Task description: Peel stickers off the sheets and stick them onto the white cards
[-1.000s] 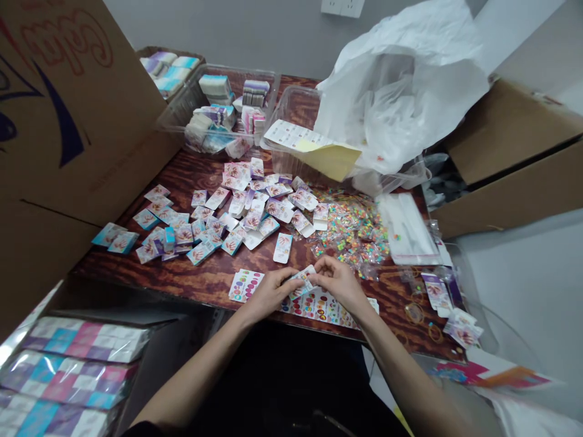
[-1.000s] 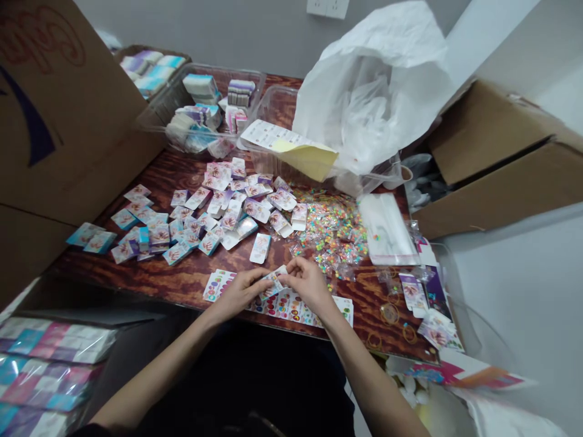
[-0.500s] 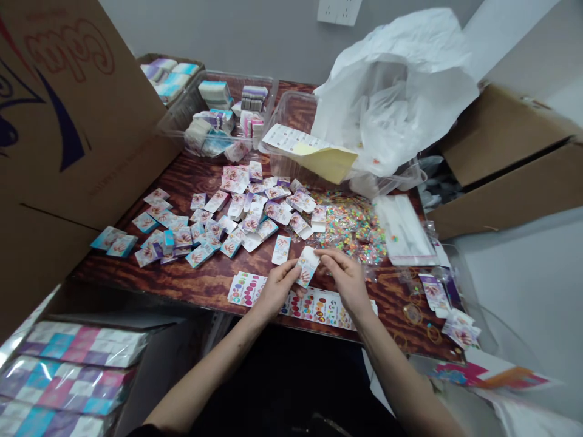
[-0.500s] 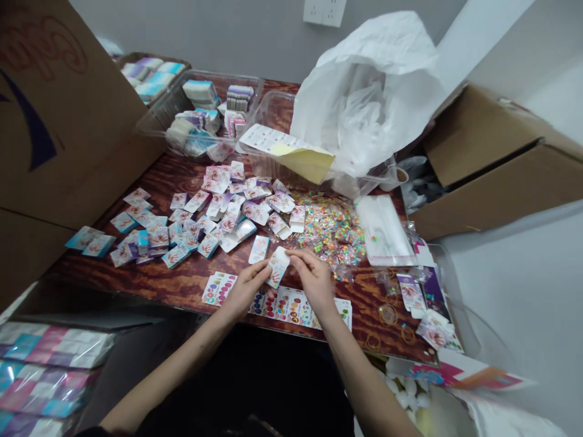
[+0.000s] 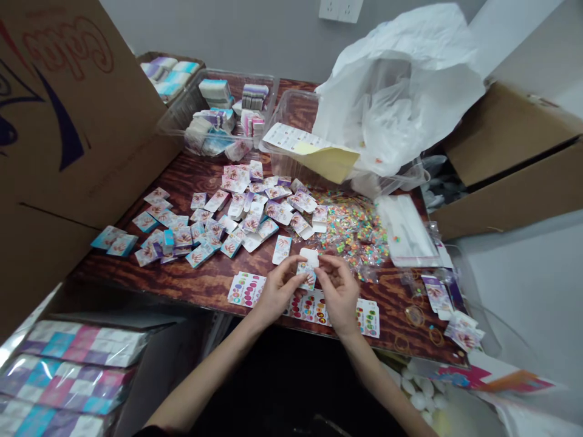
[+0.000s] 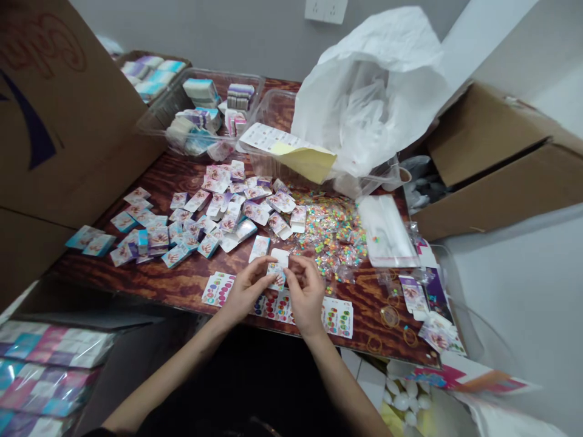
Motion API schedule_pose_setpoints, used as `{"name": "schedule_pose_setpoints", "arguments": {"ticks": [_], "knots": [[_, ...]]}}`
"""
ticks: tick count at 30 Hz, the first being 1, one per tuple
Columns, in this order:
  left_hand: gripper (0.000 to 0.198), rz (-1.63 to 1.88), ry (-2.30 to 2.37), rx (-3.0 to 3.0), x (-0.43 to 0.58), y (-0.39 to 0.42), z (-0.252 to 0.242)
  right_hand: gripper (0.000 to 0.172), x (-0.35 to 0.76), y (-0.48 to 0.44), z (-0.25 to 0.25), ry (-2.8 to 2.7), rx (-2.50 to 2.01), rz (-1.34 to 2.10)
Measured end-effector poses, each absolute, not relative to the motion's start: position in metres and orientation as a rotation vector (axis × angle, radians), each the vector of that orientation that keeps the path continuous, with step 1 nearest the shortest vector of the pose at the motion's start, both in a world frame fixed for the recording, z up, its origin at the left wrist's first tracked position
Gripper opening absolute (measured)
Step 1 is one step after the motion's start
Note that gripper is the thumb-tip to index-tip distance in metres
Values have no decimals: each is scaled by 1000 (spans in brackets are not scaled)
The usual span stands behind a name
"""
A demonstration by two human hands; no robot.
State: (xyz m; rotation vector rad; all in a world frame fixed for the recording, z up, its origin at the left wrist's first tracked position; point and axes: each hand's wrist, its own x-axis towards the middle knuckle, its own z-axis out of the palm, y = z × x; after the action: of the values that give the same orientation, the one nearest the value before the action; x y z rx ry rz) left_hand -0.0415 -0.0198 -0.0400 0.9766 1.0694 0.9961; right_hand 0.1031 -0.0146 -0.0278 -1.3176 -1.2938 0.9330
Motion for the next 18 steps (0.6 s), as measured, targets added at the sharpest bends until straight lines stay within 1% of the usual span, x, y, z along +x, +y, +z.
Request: {"name": "schedule_pose_setpoints", "arguments": {"ticks": [4, 8, 9, 11, 12, 13, 16, 18], "knots": [[40, 962, 1080, 927, -46, -19, -40, 12, 101, -12, -32, -1337, -1302, 1012], [33, 911, 1107, 1054, -53, -20, -42, 11, 107, -2, -37, -1193, -1286, 1339], [32, 898, 1109, 1087, -54, -20, -42, 13, 109, 0, -37, -1123, -1274, 1417], [31, 900, 1098, 1121, -56, -21, -42, 30, 111, 3, -35, -1033, -1251, 1501], [31, 913, 1088, 1120, -57, -21, -42, 36, 112, 3, -33, -1033, -1246, 1521], [33, 928, 1080, 1107, -57, -21, -42, 35, 112, 4, -31, -1065, -1250, 1538], [43, 933, 1080, 1068, -57, -21, -44, 17, 115, 2, -26, -1283, -1262, 1512], [46, 920, 1085, 1090, -57, -22, -46, 15, 116, 1, -27, -1388, -1253, 1447]]}}
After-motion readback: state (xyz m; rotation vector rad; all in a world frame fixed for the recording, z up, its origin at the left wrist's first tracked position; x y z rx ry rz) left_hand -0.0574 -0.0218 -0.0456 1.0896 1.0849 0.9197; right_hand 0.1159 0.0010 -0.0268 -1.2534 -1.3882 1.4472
